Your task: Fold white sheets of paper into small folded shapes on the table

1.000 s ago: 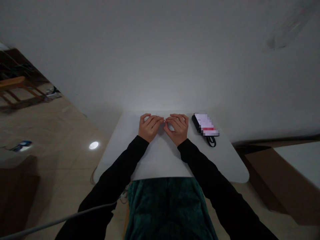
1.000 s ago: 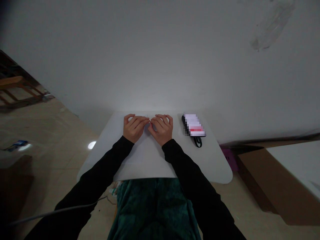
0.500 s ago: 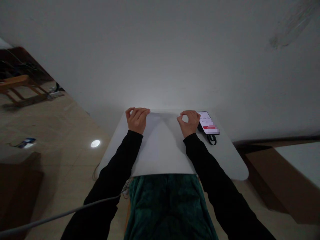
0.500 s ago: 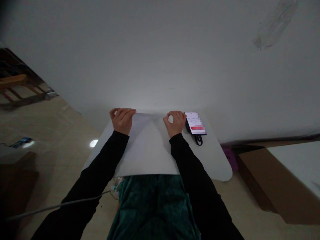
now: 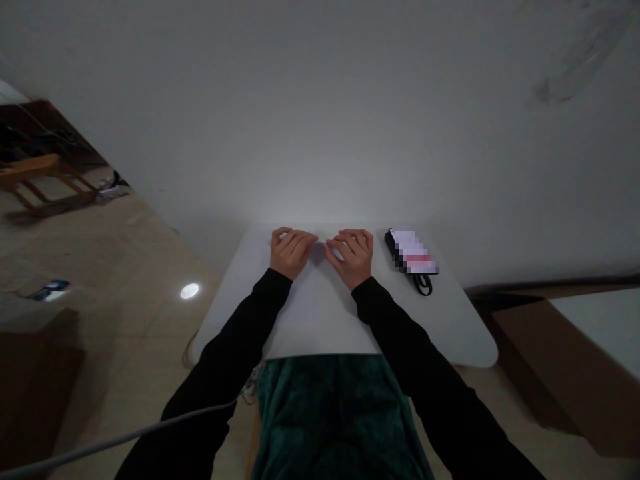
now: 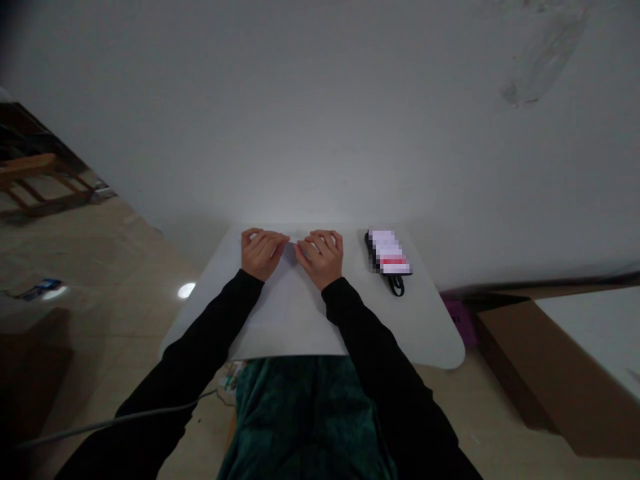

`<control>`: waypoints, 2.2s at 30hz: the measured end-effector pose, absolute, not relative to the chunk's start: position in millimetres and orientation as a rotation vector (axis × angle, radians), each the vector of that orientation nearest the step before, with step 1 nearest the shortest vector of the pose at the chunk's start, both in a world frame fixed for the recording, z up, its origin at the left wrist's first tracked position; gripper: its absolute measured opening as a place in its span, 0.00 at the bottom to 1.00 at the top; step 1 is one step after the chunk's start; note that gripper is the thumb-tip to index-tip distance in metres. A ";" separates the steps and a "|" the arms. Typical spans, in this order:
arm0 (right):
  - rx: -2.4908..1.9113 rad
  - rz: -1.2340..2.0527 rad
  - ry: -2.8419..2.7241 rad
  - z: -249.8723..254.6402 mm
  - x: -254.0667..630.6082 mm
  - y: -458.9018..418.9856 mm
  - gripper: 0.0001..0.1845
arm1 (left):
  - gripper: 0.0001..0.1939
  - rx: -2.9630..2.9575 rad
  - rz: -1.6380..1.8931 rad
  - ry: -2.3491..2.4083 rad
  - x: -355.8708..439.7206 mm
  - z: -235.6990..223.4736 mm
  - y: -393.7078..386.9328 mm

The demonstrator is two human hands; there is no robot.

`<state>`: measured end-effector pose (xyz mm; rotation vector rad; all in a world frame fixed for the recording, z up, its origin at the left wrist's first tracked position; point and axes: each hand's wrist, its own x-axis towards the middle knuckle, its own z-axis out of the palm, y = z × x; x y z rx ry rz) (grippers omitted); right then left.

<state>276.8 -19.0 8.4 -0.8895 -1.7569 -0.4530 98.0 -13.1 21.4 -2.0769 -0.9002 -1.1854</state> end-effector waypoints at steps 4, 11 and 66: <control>-0.851 -0.476 -1.786 9.8 278.5 -19.7 0.04 | 0.04 -2.030 -1.223 -0.854 101.1 26.2 -15.0; -0.870 -0.454 -1.867 6.8 279.1 -22.8 0.07 | 0.05 -2.189 -1.162 -0.812 97.9 21.7 -11.9; -1.025 -0.338 -1.760 9.7 310.4 -9.6 0.12 | 0.04 -2.090 -1.161 -1.100 55.0 13.1 12.6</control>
